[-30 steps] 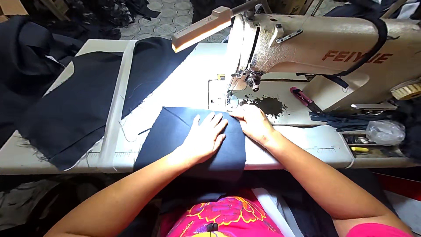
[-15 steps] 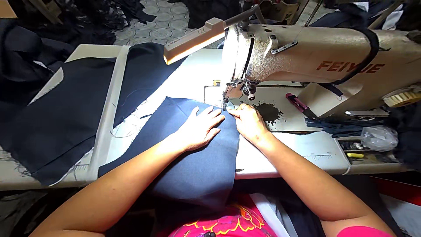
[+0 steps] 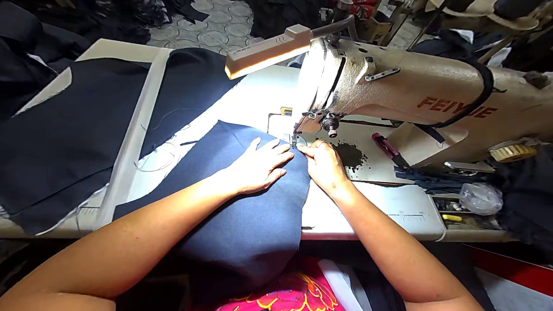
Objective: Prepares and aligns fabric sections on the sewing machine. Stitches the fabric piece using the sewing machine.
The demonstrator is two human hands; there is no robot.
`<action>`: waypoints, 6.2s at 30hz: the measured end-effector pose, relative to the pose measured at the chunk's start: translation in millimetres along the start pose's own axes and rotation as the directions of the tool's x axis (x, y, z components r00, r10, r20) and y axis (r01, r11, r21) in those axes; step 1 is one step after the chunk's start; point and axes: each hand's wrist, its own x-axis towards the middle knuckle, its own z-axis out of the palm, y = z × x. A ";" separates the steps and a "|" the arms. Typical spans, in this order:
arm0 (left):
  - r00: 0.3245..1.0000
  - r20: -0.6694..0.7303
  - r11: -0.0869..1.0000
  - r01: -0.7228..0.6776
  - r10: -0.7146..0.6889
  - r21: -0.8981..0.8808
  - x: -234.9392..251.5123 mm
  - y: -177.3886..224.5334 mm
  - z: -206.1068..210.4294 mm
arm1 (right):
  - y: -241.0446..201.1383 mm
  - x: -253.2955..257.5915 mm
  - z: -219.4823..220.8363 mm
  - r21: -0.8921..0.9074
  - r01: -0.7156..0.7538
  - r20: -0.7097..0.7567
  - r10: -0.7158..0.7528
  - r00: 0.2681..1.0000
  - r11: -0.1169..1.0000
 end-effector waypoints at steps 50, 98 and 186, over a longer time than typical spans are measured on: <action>0.963 -0.242 0.986 0.144 -0.119 0.086 -98.8 148.9 36.6 | -25.6 -184.4 36.8 -0.041 0.378 -0.412 -0.361 0.837 0.925; 0.988 -0.094 0.992 0.124 -0.124 -0.004 -63.2 49.9 10.3 | -18.2 -147.4 0.3 0.069 0.302 -0.145 -0.290 0.946 0.951; 0.761 -0.199 0.763 0.641 -0.617 0.085 -39.1 -61.6 -15.1 | 75.8 -24.3 -69.1 -0.347 -0.382 -0.069 0.383 0.921 0.857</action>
